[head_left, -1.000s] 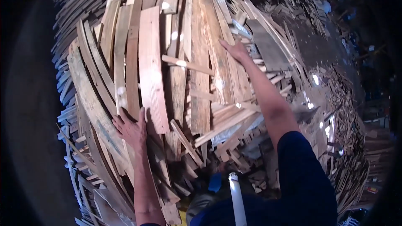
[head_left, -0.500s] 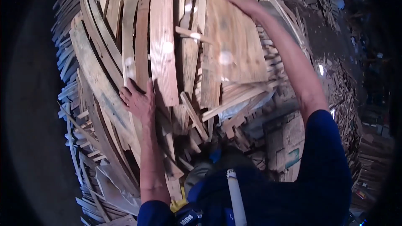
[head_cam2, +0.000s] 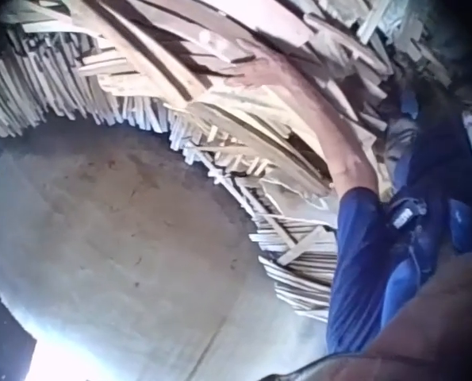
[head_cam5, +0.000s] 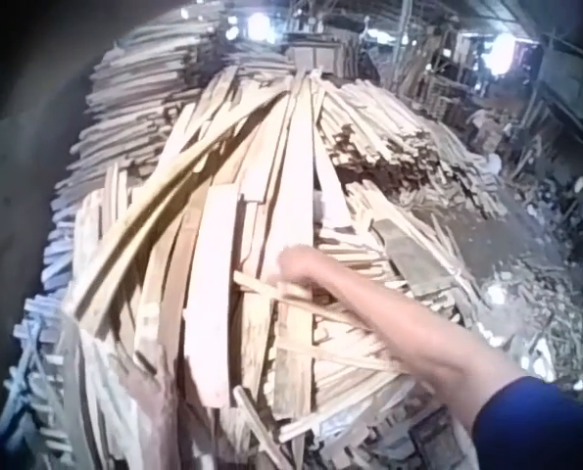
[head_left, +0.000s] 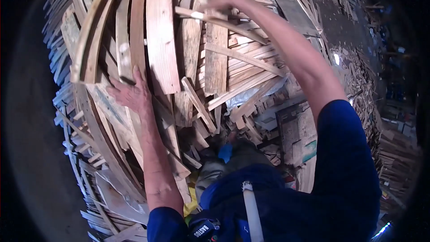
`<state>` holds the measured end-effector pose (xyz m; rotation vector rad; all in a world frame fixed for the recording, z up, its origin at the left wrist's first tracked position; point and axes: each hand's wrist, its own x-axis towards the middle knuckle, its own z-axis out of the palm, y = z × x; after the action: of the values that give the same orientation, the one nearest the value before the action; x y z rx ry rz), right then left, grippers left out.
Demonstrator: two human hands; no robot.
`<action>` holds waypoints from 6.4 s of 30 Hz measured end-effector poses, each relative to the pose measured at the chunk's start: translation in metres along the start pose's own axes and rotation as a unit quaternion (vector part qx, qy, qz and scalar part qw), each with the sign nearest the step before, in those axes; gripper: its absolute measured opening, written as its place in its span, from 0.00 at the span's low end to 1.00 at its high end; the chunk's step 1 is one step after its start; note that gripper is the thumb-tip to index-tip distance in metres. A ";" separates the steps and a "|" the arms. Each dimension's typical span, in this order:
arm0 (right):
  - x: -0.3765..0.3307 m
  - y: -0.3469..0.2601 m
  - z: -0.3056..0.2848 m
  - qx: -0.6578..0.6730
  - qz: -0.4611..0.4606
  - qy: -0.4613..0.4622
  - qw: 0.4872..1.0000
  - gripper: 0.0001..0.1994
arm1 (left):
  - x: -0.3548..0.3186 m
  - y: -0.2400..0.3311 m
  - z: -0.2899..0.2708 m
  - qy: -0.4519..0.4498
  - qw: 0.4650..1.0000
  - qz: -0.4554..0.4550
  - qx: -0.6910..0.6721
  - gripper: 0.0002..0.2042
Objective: Stacking and organizing wooden planks in a factory.
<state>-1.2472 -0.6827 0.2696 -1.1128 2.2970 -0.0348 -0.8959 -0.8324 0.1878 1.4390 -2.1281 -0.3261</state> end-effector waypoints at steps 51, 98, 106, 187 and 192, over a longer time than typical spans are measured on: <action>-0.190 0.065 0.131 -0.081 -0.056 0.058 0.993 0.14 | -0.066 0.115 -0.098 -0.378 0.873 0.214 -0.221 0.45; -0.201 -0.061 0.260 0.138 -0.054 0.037 0.988 0.32 | -0.058 0.046 -0.013 -0.347 0.883 0.315 0.020 0.52; -0.192 -0.106 0.308 0.354 0.043 0.100 0.929 0.16 | -0.060 0.045 -0.008 -0.326 0.881 0.342 0.007 0.51; -0.485 -0.289 0.140 0.363 -0.271 0.173 0.874 0.33 | 0.124 -0.018 -0.342 -0.452 0.756 0.055 -0.470 0.23; -0.550 -0.201 0.270 0.560 -0.107 0.079 0.817 0.25 | 0.123 -0.130 -0.284 -0.468 0.789 -0.006 -0.398 0.24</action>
<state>-0.7006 -0.3547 0.3671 -0.6818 1.7059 -1.4095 -0.6699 -0.9677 0.3957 0.7921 -2.1218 -2.0081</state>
